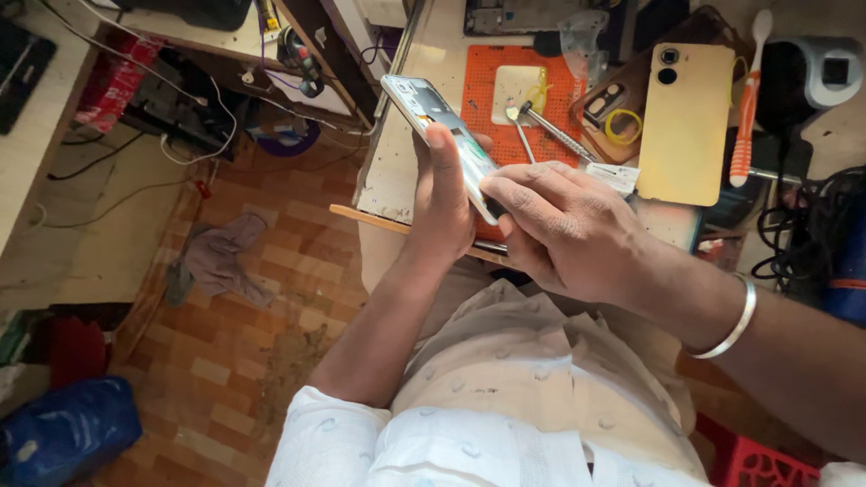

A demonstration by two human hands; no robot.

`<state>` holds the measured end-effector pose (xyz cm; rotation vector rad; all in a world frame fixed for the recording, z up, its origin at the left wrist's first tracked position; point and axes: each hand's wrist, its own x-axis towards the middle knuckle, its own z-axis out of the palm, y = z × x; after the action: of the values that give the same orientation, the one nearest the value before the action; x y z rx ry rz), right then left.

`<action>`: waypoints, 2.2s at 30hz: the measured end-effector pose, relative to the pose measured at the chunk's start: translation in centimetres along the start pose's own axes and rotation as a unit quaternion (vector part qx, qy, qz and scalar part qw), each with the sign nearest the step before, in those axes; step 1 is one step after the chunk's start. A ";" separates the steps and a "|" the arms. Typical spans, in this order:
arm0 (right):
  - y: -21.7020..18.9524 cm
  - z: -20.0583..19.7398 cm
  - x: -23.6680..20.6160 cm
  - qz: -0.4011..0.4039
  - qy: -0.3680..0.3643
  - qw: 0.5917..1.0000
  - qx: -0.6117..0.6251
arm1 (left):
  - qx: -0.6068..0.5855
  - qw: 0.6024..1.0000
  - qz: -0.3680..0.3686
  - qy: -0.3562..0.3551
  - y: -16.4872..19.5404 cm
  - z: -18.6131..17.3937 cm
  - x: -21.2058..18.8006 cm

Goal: The person pries open the back cover of a smartphone using a metal pry tool, working around the edges of the device. They then lift off the cover, expose the internal battery and components, and press and reposition the phone's parts while holding it over the workbench.

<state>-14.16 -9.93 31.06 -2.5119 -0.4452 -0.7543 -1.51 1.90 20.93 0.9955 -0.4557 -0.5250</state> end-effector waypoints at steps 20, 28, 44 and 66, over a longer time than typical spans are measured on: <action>-3.0 -1.4 0.2 0.031 0.015 0.998 -0.049 | 0.205 0.970 0.130 -0.007 3.8 2.8 -0.3; -3.7 -1.9 1.3 0.037 0.011 0.998 -0.039 | 0.199 0.967 0.157 0.004 4.8 2.7 -0.1; -5.5 -2.2 1.9 0.089 0.034 0.994 -0.047 | 0.185 0.973 0.141 0.000 9.2 4.3 -1.9; -4.7 -2.2 4.5 0.303 0.061 0.931 0.194 | 0.013 0.989 0.135 -0.061 9.8 2.2 -0.7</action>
<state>-13.52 -6.44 36.96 -2.0370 0.2129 -0.5059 -1.36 5.19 30.50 0.9125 -0.6971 -0.3369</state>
